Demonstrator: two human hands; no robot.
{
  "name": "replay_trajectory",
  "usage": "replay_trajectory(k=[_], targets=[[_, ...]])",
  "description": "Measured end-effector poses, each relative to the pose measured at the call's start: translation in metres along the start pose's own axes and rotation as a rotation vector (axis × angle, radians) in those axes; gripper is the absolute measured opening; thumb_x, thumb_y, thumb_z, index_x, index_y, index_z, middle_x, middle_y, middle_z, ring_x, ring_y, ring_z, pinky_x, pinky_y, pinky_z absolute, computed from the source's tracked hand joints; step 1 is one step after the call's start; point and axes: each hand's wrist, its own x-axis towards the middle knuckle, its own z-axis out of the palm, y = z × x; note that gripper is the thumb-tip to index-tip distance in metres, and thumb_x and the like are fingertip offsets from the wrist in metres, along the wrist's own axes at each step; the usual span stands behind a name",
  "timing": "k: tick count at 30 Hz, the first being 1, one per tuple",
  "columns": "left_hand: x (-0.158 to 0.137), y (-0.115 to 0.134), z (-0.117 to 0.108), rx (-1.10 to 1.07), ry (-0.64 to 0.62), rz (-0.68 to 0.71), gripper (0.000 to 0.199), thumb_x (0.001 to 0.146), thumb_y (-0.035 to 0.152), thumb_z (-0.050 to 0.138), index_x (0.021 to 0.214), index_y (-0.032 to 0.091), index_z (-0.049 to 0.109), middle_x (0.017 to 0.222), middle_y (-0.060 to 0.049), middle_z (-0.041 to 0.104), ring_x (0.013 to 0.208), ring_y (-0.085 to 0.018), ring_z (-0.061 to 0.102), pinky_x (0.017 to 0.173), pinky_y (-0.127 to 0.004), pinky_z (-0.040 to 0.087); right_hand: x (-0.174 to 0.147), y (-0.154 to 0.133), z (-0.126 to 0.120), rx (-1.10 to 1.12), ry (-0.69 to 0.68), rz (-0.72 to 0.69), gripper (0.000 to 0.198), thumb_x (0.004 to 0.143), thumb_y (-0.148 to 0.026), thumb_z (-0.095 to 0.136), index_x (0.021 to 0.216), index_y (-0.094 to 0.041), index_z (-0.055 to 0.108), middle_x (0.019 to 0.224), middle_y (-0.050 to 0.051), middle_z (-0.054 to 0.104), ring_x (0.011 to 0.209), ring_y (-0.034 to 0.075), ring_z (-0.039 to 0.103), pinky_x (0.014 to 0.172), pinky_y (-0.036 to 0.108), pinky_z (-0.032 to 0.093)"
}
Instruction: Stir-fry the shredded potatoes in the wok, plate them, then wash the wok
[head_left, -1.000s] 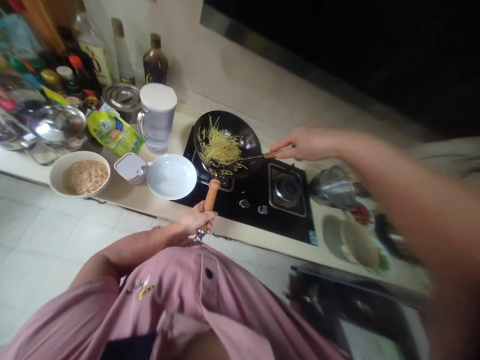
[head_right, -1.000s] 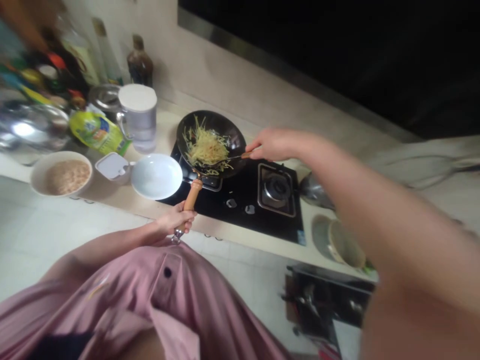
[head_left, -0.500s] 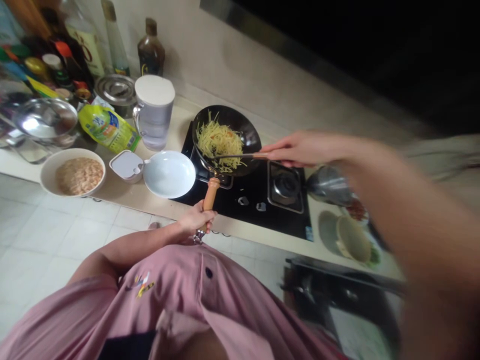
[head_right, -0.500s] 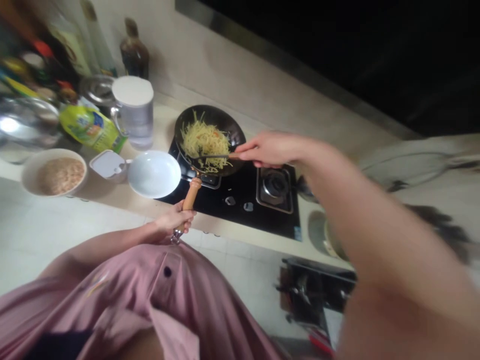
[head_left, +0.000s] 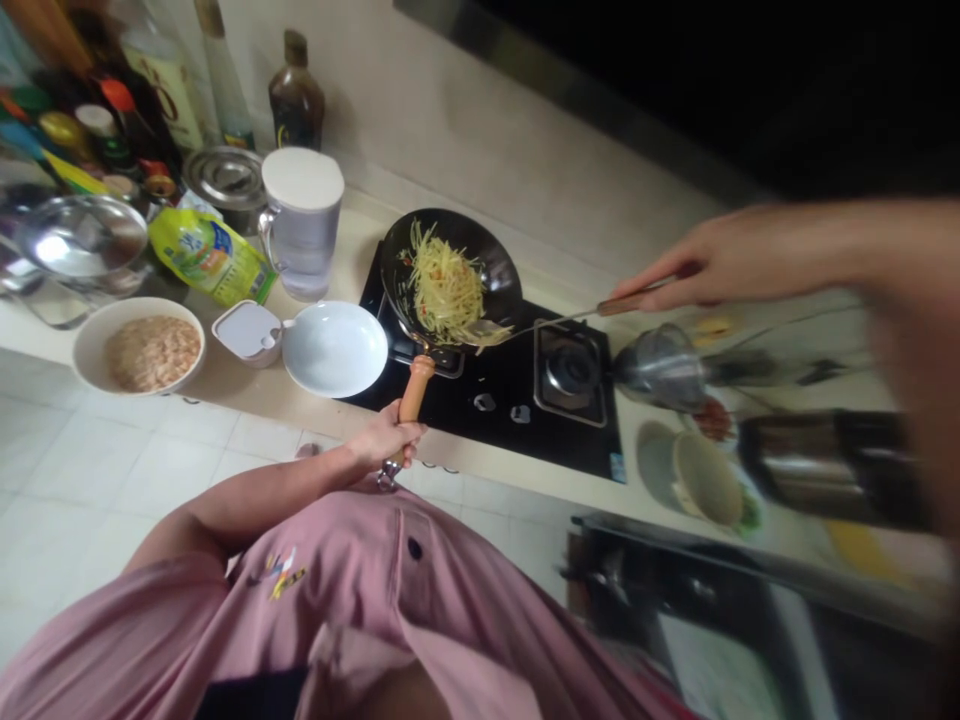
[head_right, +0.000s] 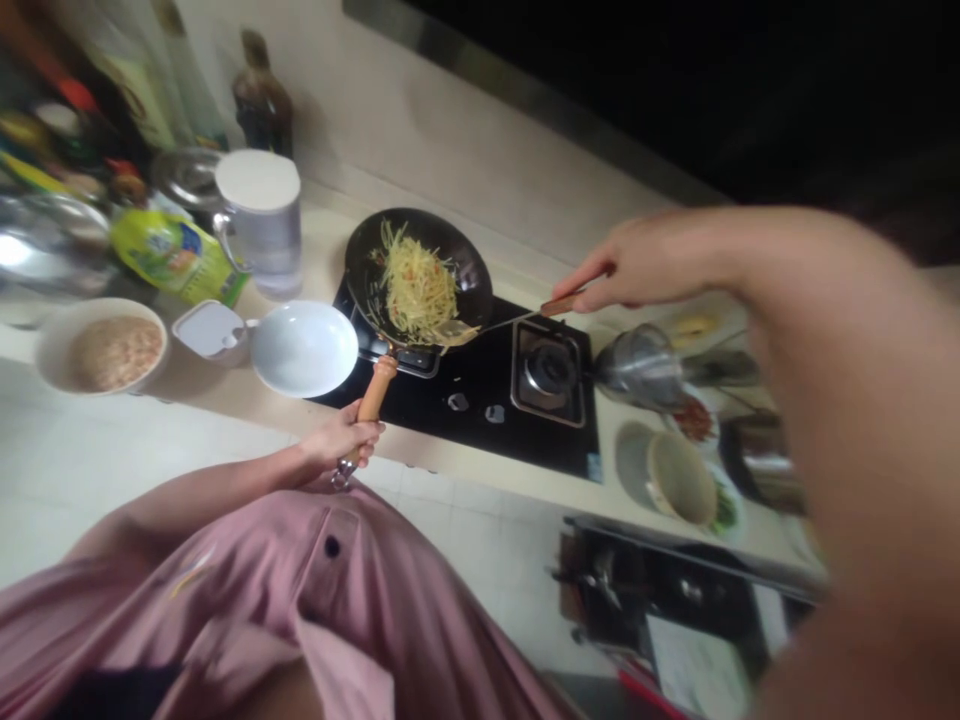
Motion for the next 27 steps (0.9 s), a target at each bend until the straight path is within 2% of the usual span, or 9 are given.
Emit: replay_trajectory(k=[3, 5, 8, 10, 14, 19, 22, 25, 27], targets=[[0.004, 0.000, -0.004, 0.017, -0.002, -0.013, 0.034, 0.074, 0.016, 0.066, 0.090, 0.022, 0.037, 0.057, 0.010, 0.044, 0.039, -0.005, 0.040, 0.038, -0.018, 0.038, 0.020, -0.009, 0.009, -0.215, -0.156, 0.087, 0.027, 0.078, -0.029, 0.072, 0.105, -0.033, 0.076, 0.090, -0.001, 0.072, 0.071, 0.013, 0.062, 0.070, 0.028, 0.045], [0.006, 0.000, -0.007, 0.005, -0.021, -0.018, 0.035, 0.071, 0.015, 0.066, 0.089, 0.022, 0.037, 0.056, 0.010, 0.044, 0.038, -0.005, 0.039, 0.037, -0.019, 0.038, 0.028, -0.019, 0.029, -0.205, -0.149, 0.097, 0.037, 0.084, -0.029, 0.063, 0.121, -0.030, 0.070, 0.098, 0.001, 0.072, 0.073, 0.014, 0.062, 0.068, 0.026, 0.046], [0.008, 0.000, -0.010, -0.011, -0.048, -0.025, 0.034, 0.070, 0.014, 0.065, 0.087, 0.022, 0.037, 0.054, 0.010, 0.044, 0.038, -0.006, 0.038, 0.037, -0.019, 0.038, 0.023, -0.033, 0.066, -0.213, 0.041, 0.009, 0.044, 0.092, -0.035, 0.046, 0.132, -0.029, 0.062, 0.114, 0.007, 0.068, 0.087, 0.020, 0.063, 0.069, 0.028, 0.044], [0.007, 0.000, -0.011, -0.007, -0.045, -0.030, 0.033, 0.069, 0.015, 0.065, 0.086, 0.022, 0.038, 0.054, 0.010, 0.044, 0.038, -0.006, 0.039, 0.036, -0.019, 0.038, 0.013, -0.034, 0.080, -0.283, 0.161, -0.037, 0.046, 0.095, -0.037, 0.037, 0.135, -0.032, 0.059, 0.116, 0.010, 0.066, 0.091, 0.025, 0.062, 0.067, 0.032, 0.041], [0.006, 0.000, -0.011, 0.006, -0.026, -0.028, 0.035, 0.068, 0.018, 0.069, 0.085, 0.022, 0.039, 0.054, 0.010, 0.045, 0.038, -0.006, 0.039, 0.035, -0.020, 0.038, -0.001, -0.010, 0.072, -0.400, 0.206, 0.008, 0.047, 0.097, -0.037, 0.033, 0.140, -0.042, 0.052, 0.120, 0.009, 0.063, 0.097, 0.028, 0.059, 0.066, 0.033, 0.039], [0.005, 0.001, -0.012, 0.013, -0.027, -0.029, 0.035, 0.068, 0.018, 0.069, 0.085, 0.021, 0.039, 0.054, 0.010, 0.044, 0.038, -0.006, 0.039, 0.035, -0.019, 0.037, 0.026, 0.011, 0.053, -0.417, 0.179, 0.125, 0.044, 0.096, -0.036, 0.042, 0.136, -0.039, 0.057, 0.128, 0.012, 0.059, 0.098, 0.024, 0.057, 0.069, 0.033, 0.034], [0.003, 0.003, -0.011, 0.012, -0.027, -0.035, 0.034, 0.069, 0.017, 0.069, 0.085, 0.021, 0.039, 0.054, 0.010, 0.044, 0.039, -0.006, 0.039, 0.035, -0.019, 0.038, 0.043, 0.001, 0.059, -0.376, 0.229, 0.065, 0.044, 0.096, -0.035, 0.041, 0.137, -0.036, 0.057, 0.122, 0.014, 0.061, 0.091, 0.021, 0.055, 0.067, 0.032, 0.030], [0.003, 0.004, -0.011, 0.005, -0.032, -0.038, 0.033, 0.070, 0.016, 0.068, 0.086, 0.021, 0.039, 0.054, 0.010, 0.044, 0.038, -0.005, 0.038, 0.036, -0.019, 0.038, 0.044, -0.002, 0.067, -0.373, 0.267, -0.077, 0.042, 0.097, -0.037, 0.042, 0.136, -0.042, 0.056, 0.114, 0.009, 0.064, 0.086, 0.018, 0.053, 0.065, 0.031, 0.026], [0.002, 0.004, -0.011, 0.003, -0.027, -0.034, 0.034, 0.069, 0.017, 0.068, 0.086, 0.021, 0.039, 0.054, 0.010, 0.044, 0.038, -0.005, 0.039, 0.037, -0.019, 0.038, 0.041, 0.007, 0.066, -0.376, 0.286, -0.111, 0.040, 0.097, -0.041, 0.044, 0.135, -0.046, 0.055, 0.112, 0.006, 0.065, 0.086, 0.018, 0.051, 0.064, 0.030, 0.025]])
